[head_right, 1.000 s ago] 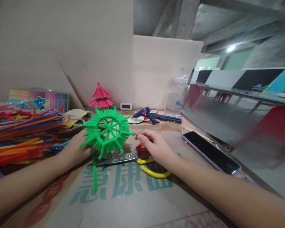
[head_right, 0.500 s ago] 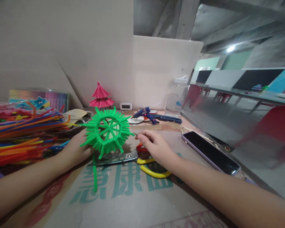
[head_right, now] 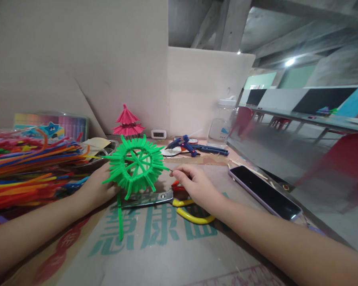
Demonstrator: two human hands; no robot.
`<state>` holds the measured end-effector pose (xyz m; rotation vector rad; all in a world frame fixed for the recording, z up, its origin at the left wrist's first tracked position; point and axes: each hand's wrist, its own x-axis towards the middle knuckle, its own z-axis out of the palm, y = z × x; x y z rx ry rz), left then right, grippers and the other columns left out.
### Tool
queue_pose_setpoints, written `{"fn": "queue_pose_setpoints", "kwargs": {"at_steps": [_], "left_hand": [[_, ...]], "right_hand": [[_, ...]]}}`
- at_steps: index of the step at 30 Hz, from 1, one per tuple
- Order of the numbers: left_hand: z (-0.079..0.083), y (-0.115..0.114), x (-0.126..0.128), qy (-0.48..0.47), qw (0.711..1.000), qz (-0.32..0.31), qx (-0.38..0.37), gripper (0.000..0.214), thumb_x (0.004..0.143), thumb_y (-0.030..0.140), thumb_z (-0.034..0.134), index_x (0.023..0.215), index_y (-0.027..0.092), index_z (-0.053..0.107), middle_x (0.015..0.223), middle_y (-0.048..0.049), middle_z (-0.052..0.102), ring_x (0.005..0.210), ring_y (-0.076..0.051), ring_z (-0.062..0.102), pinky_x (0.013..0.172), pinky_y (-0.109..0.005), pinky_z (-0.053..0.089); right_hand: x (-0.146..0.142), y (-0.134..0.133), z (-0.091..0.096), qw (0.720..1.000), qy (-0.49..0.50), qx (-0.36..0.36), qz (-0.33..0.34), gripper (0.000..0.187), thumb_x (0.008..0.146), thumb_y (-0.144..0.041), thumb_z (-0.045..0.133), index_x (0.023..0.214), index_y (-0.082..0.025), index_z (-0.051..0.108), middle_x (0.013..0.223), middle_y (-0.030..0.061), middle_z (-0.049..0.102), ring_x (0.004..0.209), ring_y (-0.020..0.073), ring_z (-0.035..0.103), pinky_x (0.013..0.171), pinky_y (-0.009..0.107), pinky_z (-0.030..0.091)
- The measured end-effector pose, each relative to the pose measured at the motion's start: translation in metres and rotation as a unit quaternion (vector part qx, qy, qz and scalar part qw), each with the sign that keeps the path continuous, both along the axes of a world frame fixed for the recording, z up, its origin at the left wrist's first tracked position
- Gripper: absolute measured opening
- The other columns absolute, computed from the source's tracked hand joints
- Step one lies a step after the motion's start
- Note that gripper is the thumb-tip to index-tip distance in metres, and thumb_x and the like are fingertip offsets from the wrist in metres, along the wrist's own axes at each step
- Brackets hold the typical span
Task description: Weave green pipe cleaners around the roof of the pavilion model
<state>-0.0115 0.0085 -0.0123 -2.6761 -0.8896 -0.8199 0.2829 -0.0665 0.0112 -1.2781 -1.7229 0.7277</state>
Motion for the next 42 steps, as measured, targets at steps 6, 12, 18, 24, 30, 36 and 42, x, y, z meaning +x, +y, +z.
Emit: {"fn": "queue_pose_setpoints", "kwargs": {"at_steps": [6,12,18,24,30,36,42], "left_hand": [[0.0022,-0.0021,0.0024,-0.004,1.000,0.007,-0.006,0.035,0.091,0.024,0.047,0.113,0.017,0.072,0.124,-0.0129,0.068,0.120,-0.031,0.060,0.107,-0.046,0.050],[0.0014,-0.0008,0.0016,-0.001,1.000,0.017,-0.025,0.035,0.088,0.023,0.048,0.114,0.018,0.071,0.126,-0.0115,0.067,0.123,-0.030,0.058,0.110,-0.047,0.048],[0.0045,-0.0028,0.0035,-0.004,1.000,0.007,-0.016,0.032,0.091,0.026,0.047,0.107,0.018,0.073,0.122,-0.0119,0.069,0.119,-0.029,0.060,0.107,-0.046,0.050],[0.0046,-0.0032,0.0037,-0.002,1.000,0.010,-0.016,0.033,0.092,0.026,0.046,0.110,0.018,0.072,0.123,-0.0106,0.068,0.120,-0.028,0.059,0.108,-0.044,0.049],[0.0044,-0.0025,0.0031,-0.003,0.999,0.018,-0.044,0.033,0.090,0.025,0.048,0.112,0.019,0.072,0.126,-0.0100,0.067,0.122,-0.029,0.057,0.111,-0.047,0.047],[0.0046,-0.0013,0.0030,0.000,0.998,0.023,-0.053,0.031,0.087,0.024,0.050,0.108,0.021,0.072,0.125,-0.0094,0.068,0.122,-0.029,0.058,0.111,-0.047,0.047],[0.0041,-0.0030,0.0038,0.002,0.999,0.024,-0.041,0.035,0.088,0.024,0.048,0.113,0.019,0.071,0.126,-0.0110,0.067,0.123,-0.030,0.057,0.111,-0.047,0.046]], "right_hand": [[-0.0006,-0.0010,0.0000,1.000,0.007,-0.009,-0.001,0.032,0.088,-0.043,0.049,0.091,-0.018,0.070,0.076,0.0033,0.067,0.071,0.0200,0.063,0.065,0.030,0.049],[-0.0004,0.0019,-0.0003,1.000,-0.014,0.018,0.003,0.029,0.088,-0.038,0.050,0.086,-0.018,0.071,0.081,0.0054,0.072,0.077,0.0204,0.065,0.072,0.031,0.050],[0.0000,-0.0014,-0.0007,1.000,0.012,-0.015,-0.001,0.034,0.089,-0.044,0.049,0.091,-0.017,0.070,0.073,0.0023,0.064,0.068,0.0183,0.062,0.061,0.028,0.048],[-0.0003,-0.0015,-0.0008,1.000,0.005,-0.016,0.000,0.031,0.088,-0.041,0.051,0.090,-0.017,0.071,0.077,0.0034,0.067,0.070,0.0187,0.063,0.064,0.029,0.050],[0.0004,-0.0010,-0.0002,1.000,-0.016,0.008,-0.007,0.030,0.090,-0.039,0.049,0.088,-0.018,0.071,0.074,0.0032,0.067,0.070,0.0190,0.062,0.066,0.029,0.050],[-0.0012,-0.0034,0.0019,0.999,0.017,-0.029,0.014,0.028,0.091,-0.041,0.051,0.092,-0.020,0.069,0.078,0.0022,0.066,0.071,0.0187,0.064,0.063,0.028,0.050],[0.0011,-0.0013,-0.0011,1.000,-0.002,-0.003,0.002,0.029,0.091,-0.039,0.051,0.089,-0.018,0.071,0.077,0.0029,0.065,0.072,0.0183,0.061,0.067,0.029,0.049]]}}
